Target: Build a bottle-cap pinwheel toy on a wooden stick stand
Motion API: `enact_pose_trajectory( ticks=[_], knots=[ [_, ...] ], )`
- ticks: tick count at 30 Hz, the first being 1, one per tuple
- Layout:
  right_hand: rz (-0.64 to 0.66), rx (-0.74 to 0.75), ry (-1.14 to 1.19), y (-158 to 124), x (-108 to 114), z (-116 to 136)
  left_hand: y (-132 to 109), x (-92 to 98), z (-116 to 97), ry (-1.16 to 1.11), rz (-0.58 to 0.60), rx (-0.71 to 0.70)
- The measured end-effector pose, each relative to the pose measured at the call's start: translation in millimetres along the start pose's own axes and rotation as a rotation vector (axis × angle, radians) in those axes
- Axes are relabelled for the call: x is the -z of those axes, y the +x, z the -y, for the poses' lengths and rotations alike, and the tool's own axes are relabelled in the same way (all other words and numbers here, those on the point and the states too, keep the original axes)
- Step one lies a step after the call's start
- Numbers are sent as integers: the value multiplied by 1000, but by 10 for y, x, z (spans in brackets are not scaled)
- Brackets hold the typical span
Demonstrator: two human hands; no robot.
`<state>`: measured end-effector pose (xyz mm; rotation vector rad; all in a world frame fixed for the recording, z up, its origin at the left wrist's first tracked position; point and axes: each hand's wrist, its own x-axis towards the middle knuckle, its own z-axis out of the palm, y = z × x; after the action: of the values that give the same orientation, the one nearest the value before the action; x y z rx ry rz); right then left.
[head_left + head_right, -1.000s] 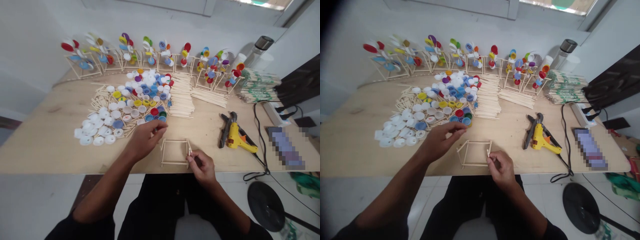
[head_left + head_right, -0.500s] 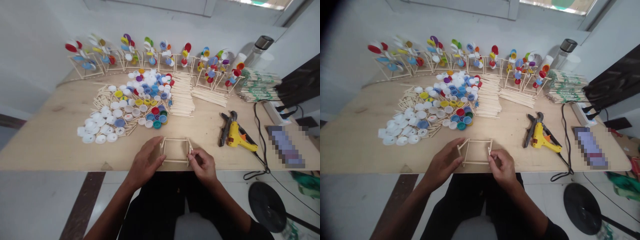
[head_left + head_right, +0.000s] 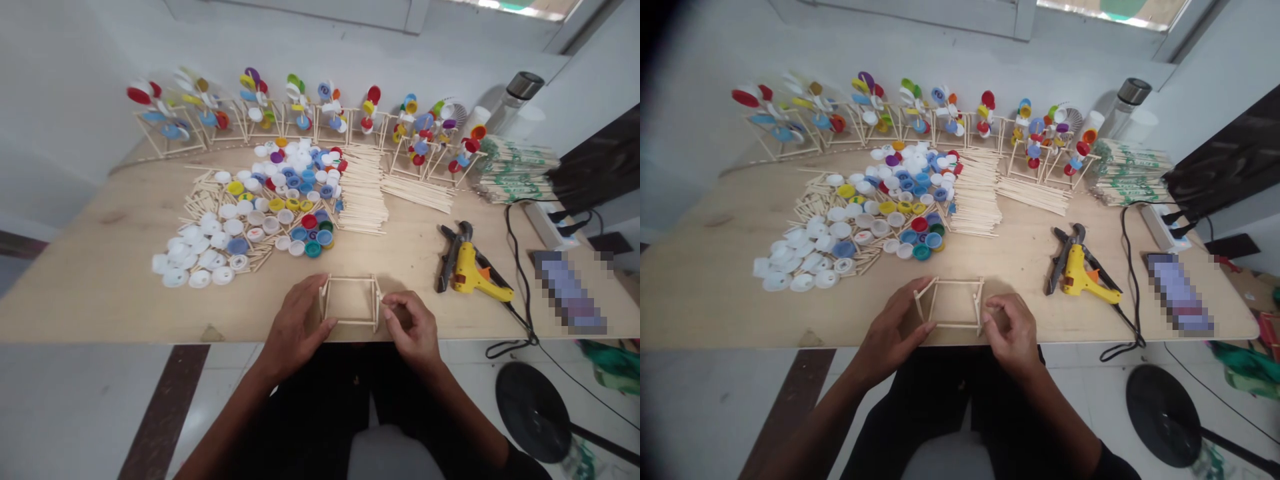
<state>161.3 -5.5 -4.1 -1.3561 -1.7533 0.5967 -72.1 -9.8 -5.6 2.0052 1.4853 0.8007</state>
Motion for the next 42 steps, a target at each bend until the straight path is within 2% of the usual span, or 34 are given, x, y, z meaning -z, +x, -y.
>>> enact_pose_trajectory(
  ticks=[4, 7, 14, 25, 36, 42],
  knots=[
    [-1, 134, -100, 37, -60, 19, 0, -34, 2, 20, -15, -20],
    [-7, 175, -148, 50, -102, 11, 4, -51, 5, 30, -26, -42],
    [-11, 201, -140, 38, -104, -28, 8, -65, 20, 71, -71, -111],
    [-17, 197, -127, 42, -111, -26, 11, -83, 31, 79, -89, -134],
    [-6, 214, -119, 44, -106, -33, -7, -81, 41, 55, -81, -108],
    [-3, 215, -114, 48, -104, -29, -78, -119, 18, 14, -145, -54]
  ],
)
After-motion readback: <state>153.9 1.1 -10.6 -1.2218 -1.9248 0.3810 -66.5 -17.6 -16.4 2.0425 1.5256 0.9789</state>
